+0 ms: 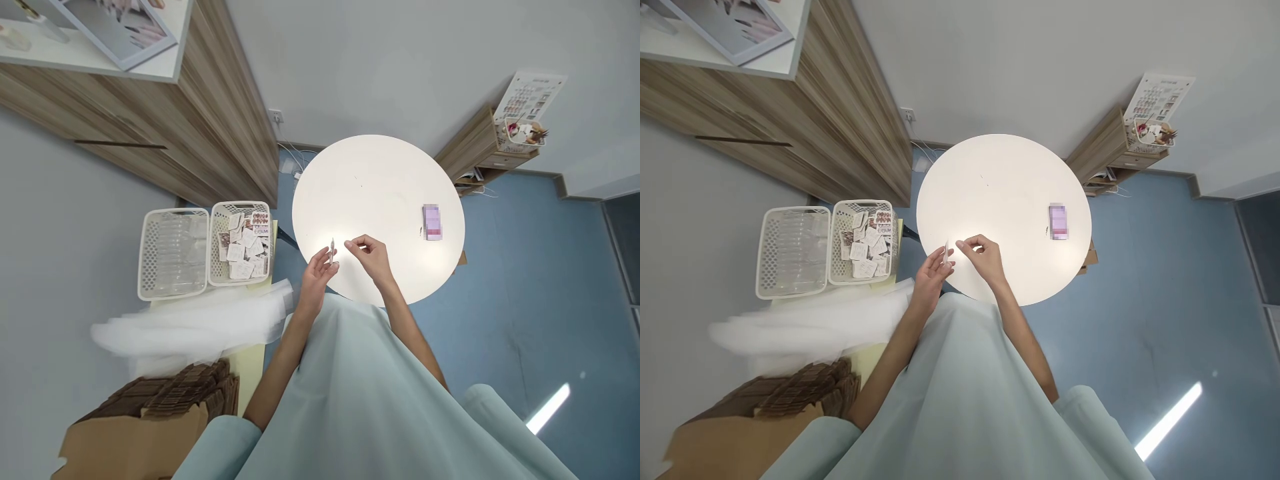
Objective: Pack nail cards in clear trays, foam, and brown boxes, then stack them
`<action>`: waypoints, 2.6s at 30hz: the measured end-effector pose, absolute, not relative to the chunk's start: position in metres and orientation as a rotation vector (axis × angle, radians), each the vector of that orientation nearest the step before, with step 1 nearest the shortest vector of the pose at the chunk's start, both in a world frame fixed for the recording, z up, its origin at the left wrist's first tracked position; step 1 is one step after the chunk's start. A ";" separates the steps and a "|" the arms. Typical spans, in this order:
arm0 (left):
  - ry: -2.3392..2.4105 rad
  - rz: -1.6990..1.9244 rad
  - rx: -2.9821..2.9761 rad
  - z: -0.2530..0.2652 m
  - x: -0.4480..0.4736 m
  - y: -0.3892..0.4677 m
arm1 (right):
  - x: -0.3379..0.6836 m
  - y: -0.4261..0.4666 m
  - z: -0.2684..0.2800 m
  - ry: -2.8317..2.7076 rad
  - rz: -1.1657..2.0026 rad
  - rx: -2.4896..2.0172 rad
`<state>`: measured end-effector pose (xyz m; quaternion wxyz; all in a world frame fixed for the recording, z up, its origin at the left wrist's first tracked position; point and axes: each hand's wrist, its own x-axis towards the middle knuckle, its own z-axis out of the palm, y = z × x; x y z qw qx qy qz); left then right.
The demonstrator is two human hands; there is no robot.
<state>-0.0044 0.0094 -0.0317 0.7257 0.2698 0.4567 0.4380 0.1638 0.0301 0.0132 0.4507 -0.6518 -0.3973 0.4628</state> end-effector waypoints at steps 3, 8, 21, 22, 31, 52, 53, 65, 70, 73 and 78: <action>1.153 1.008 0.734 -0.037 -0.002 0.009 | 0.155 0.030 0.019 -1.047 1.141 -1.623; 1.272 1.030 0.857 -0.039 0.000 0.009 | 0.149 0.030 0.013 -1.059 1.136 -1.670; 1.126 0.908 0.562 -0.034 -0.002 0.010 | 0.178 0.029 -0.006 -0.894 1.273 -1.549; 1.112 0.878 0.577 -0.033 0.000 0.009 | 0.177 0.029 -0.007 -0.889 1.279 -1.547; 1.198 0.929 0.606 -0.035 0.008 0.008 | 0.185 0.020 -0.008 -0.930 1.330 -1.558; 1.485 1.076 0.673 -0.063 0.005 0.010 | 0.148 -0.021 -0.035 -1.285 0.969 -1.861; 1.491 1.086 0.676 -0.064 0.006 0.009 | 0.146 -0.021 -0.034 -1.371 0.914 -1.864; 1.485 1.105 0.726 -0.053 0.020 0.005 | 0.146 -0.018 -0.039 -1.554 0.902 -1.897; 1.414 1.094 0.809 -0.036 0.027 0.003 | 0.158 -0.013 -0.041 -1.309 1.145 -1.759; 1.391 1.077 0.897 -0.026 0.030 -0.003 | 0.175 -0.007 -0.046 -0.984 1.522 -1.500; 1.457 1.001 1.142 -0.024 0.037 -0.013 | 0.195 -0.005 -0.060 -0.601 1.896 -1.157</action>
